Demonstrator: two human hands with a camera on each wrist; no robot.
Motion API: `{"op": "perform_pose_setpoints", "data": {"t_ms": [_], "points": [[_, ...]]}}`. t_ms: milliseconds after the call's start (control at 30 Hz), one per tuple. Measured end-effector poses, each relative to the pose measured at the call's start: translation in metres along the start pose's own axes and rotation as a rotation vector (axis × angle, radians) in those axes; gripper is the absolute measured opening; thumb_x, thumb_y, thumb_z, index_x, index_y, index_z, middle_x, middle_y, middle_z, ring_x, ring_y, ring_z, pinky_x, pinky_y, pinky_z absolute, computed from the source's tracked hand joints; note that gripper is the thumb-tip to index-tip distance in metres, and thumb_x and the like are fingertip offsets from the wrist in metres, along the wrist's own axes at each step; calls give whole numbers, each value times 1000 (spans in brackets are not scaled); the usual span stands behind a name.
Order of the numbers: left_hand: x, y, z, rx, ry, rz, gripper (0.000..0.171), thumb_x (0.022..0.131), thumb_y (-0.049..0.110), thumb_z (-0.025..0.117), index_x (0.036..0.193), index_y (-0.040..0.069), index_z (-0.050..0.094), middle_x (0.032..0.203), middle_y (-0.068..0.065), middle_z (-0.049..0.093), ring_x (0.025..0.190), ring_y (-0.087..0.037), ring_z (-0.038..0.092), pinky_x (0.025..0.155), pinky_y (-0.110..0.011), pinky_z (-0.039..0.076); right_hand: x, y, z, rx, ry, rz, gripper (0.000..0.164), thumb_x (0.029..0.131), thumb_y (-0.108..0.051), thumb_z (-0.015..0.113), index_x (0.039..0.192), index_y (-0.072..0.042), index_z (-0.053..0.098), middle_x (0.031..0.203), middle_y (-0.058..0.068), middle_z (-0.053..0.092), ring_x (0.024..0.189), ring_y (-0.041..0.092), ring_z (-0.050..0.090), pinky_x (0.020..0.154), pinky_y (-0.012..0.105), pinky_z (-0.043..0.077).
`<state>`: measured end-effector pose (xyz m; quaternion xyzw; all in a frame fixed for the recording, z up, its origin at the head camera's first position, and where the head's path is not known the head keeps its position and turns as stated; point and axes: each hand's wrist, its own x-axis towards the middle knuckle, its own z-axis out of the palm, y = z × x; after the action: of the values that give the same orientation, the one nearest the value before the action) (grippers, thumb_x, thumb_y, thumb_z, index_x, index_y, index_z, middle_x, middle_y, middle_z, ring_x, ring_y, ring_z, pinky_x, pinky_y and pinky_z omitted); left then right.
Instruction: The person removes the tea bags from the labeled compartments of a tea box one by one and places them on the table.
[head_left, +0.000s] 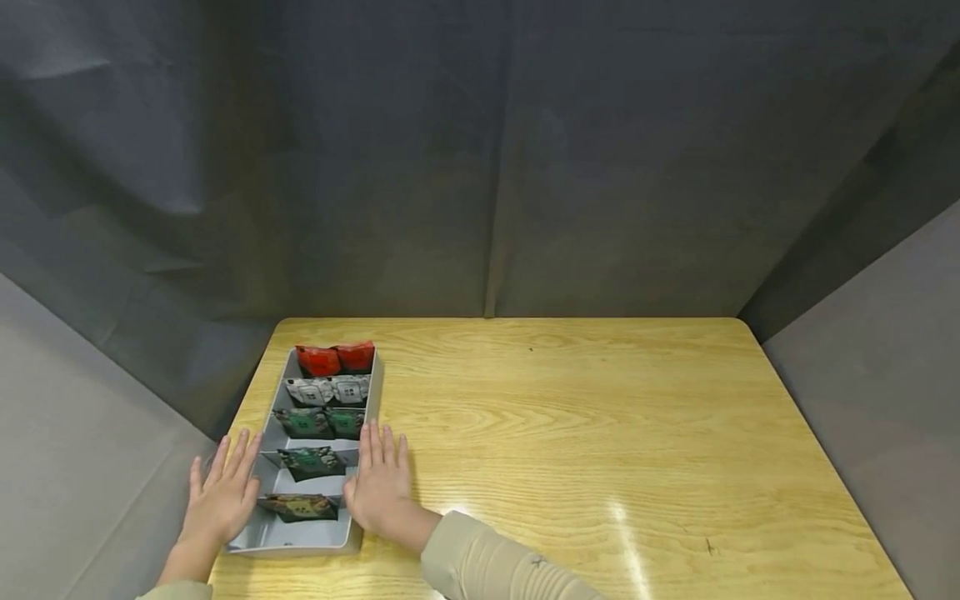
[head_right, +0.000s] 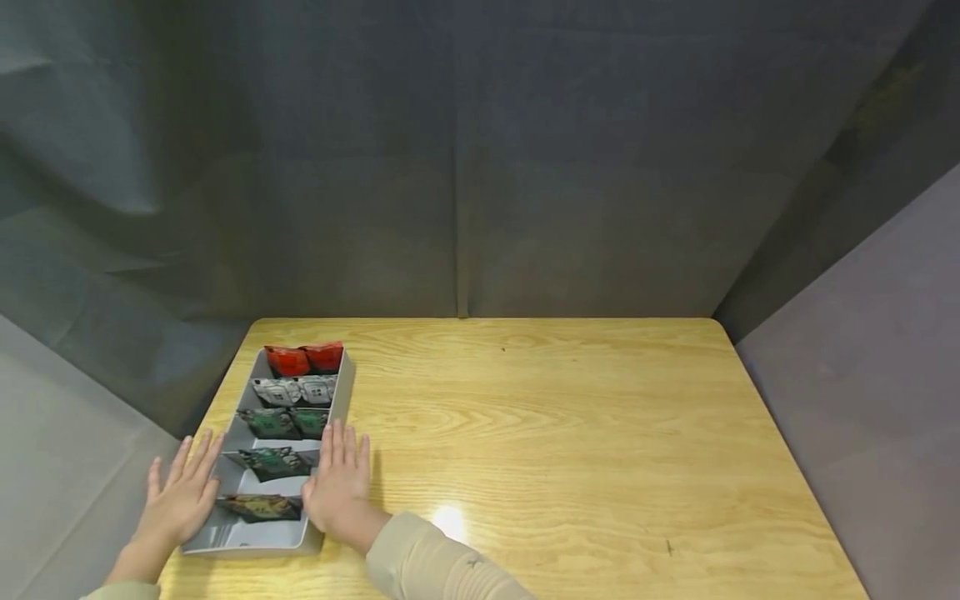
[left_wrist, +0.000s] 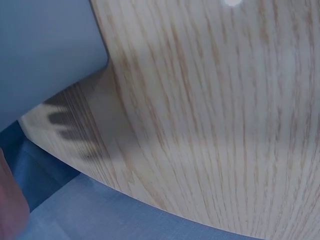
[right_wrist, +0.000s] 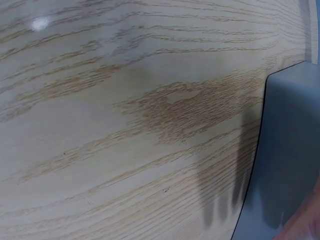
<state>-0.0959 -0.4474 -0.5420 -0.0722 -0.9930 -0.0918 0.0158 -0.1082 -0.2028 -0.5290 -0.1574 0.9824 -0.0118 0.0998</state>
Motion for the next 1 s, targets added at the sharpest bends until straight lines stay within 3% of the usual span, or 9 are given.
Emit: {"op": "perform_pose_setpoints", "data": {"t_ms": [467, 567, 700, 833, 1000], "points": [[2, -4, 1, -23, 16, -5, 62, 95, 19, 34, 149, 19, 3, 154, -5, -2, 139, -27, -10, 104, -51, -21, 9, -2, 6, 42, 31, -26, 68, 93, -39, 29, 148, -8, 3, 154, 7, 3, 140, 25, 2, 111, 47, 8], [3, -4, 3, -28, 17, -12, 62, 95, 19, 34, 149, 19, 5, 154, -10, 6, 139, -34, 1, 105, -56, -15, 9, -1, 7, 50, 30, -32, 68, 93, -39, 28, 148, -8, 2, 154, 8, 2, 140, 24, 0, 111, 47, 7], [3, -2, 5, -40, 23, -17, 61, 94, 19, 35, 149, 19, 7, 151, -14, 16, 139, -32, 1, 104, -61, -5, 8, 1, 8, 40, 27, -36, 68, 94, -39, 27, 148, -8, 1, 154, 8, 0, 140, 24, 0, 111, 48, 7], [2, -1, 6, -59, 23, -20, 60, 94, 19, 35, 148, 18, 9, 151, -14, 15, 140, -28, -6, 104, -61, -2, 6, 3, 9, 29, 34, -46, 68, 94, -40, 26, 147, -7, 2, 154, 9, -1, 140, 25, 1, 111, 48, 8], [2, 1, 8, -77, 6, -38, 60, 94, 19, 35, 148, 18, 9, 150, -16, 18, 138, -36, 5, 103, -63, 0, 4, 5, 10, 30, 31, -58, 68, 94, -40, 26, 147, -5, 2, 154, 11, -1, 140, 26, 0, 111, 49, 7]]}}
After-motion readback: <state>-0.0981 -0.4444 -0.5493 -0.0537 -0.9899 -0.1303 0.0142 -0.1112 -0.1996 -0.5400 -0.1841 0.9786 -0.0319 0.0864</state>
